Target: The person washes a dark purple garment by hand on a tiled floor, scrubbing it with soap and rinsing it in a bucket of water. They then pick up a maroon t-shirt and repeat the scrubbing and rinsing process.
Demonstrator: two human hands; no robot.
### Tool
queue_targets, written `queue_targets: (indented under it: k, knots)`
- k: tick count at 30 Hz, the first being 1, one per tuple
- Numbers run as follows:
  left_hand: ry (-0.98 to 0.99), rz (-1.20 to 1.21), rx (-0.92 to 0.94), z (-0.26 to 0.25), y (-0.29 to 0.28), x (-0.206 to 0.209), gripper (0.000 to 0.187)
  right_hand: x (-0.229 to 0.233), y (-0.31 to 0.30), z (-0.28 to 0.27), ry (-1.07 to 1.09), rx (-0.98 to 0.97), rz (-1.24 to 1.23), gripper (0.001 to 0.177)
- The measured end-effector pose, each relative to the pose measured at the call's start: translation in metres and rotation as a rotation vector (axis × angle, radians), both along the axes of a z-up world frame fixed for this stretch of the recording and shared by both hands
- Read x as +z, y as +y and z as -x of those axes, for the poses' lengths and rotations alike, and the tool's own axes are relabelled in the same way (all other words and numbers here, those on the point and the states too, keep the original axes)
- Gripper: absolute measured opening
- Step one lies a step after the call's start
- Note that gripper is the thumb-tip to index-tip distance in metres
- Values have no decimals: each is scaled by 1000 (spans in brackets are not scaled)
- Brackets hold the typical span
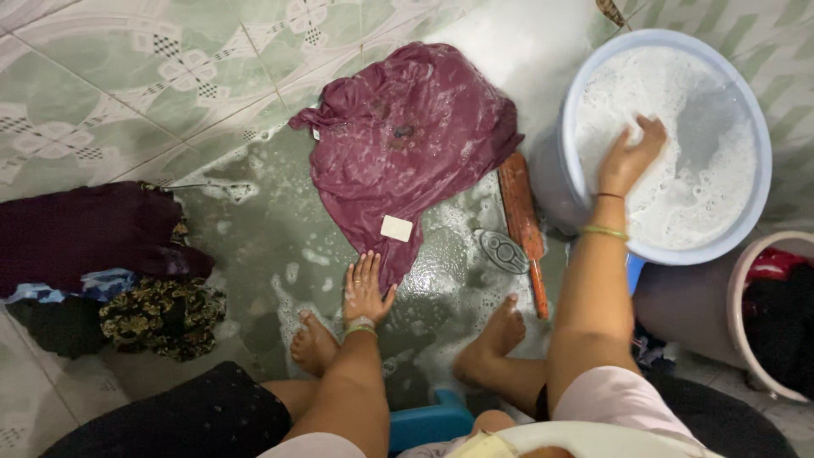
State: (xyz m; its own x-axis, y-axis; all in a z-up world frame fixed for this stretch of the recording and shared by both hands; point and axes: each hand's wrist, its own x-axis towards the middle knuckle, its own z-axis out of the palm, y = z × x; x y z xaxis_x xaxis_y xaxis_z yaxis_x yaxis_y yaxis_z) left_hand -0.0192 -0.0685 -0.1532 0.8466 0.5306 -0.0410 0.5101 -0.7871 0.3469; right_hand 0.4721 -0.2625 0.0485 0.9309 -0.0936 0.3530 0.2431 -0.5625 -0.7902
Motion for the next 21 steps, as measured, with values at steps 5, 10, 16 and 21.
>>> queue_targets:
  k: [5, 10, 16, 21]
  knots:
    - [14, 12, 5, 0, -2, 1, 85, -24, -87, -67, 254, -298, 704, 37]
    - [83, -17, -9, -1, -2, -6, 86, -65, 65, 34, -230, 287, 390, 35]
    - [229, 70, -77, 7, -13, -17, 88, -154, 203, 248, -40, 1536, 874, 35]
    - [137, 137, -111, 15, -9, -27, 82, -170, 214, 169, -673, 1159, 616, 41]
